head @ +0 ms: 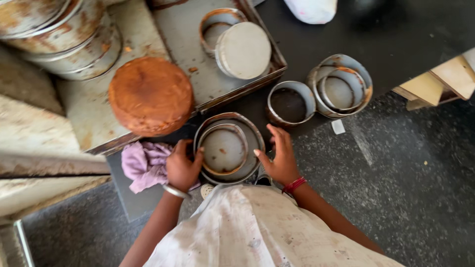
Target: The person removes baked cakes from round metal molds by hand and stacks the molds.
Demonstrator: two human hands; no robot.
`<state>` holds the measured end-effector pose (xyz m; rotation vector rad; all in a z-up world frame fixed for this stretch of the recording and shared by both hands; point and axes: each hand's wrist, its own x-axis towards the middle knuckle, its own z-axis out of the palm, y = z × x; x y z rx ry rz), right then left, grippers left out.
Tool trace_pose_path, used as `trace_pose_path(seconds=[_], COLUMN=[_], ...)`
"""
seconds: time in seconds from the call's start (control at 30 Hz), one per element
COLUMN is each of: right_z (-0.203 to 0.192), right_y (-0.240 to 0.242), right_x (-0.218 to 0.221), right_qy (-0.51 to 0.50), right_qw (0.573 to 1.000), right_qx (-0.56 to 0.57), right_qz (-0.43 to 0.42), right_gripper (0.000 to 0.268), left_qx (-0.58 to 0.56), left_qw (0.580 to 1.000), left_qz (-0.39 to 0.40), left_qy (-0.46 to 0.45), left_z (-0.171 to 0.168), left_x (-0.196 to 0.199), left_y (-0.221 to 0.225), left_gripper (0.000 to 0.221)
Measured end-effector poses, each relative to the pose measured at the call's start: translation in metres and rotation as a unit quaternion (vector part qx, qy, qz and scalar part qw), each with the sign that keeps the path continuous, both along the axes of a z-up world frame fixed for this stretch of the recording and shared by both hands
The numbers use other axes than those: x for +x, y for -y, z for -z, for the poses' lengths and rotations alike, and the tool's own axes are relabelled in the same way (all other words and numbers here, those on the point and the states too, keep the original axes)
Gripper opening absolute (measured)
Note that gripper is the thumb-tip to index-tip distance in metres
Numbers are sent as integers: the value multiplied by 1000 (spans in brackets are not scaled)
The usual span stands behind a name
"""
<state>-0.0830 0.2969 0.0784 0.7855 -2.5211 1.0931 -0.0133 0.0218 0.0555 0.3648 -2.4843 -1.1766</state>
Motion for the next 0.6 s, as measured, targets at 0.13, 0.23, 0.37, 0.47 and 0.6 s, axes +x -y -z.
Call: trace_pose_path(seconds=[0.13,0.23,0.37,0.47,0.6], right_z=[13,20,6,-12,-18], right_y=[-21,-30,-55,-79,-120], right_x=[-16,-25,-65,-102,-160], right_qy=[416,365,290,281,307], right_qw=[909,929,955,949,922], right_qx=[25,12,20,-79,-185], right_qz=[-21,-61,-55,-116,-143], right_gripper=[70,56,32,39,39], left_qx=[-37,-60,-51,-1,59], left_qw=[999,997,996,996,982], left_qz=[-25,-44,-67,-74,-25], left_qy=[28,24,-26,-55,-177], left_z=[-8,-29,-79,-111,-122], left_x=[-4,-8,-14,-21,-35], left_y=[-11,-29,-62,-94,-136], left_gripper=[21,18,22,43,51])
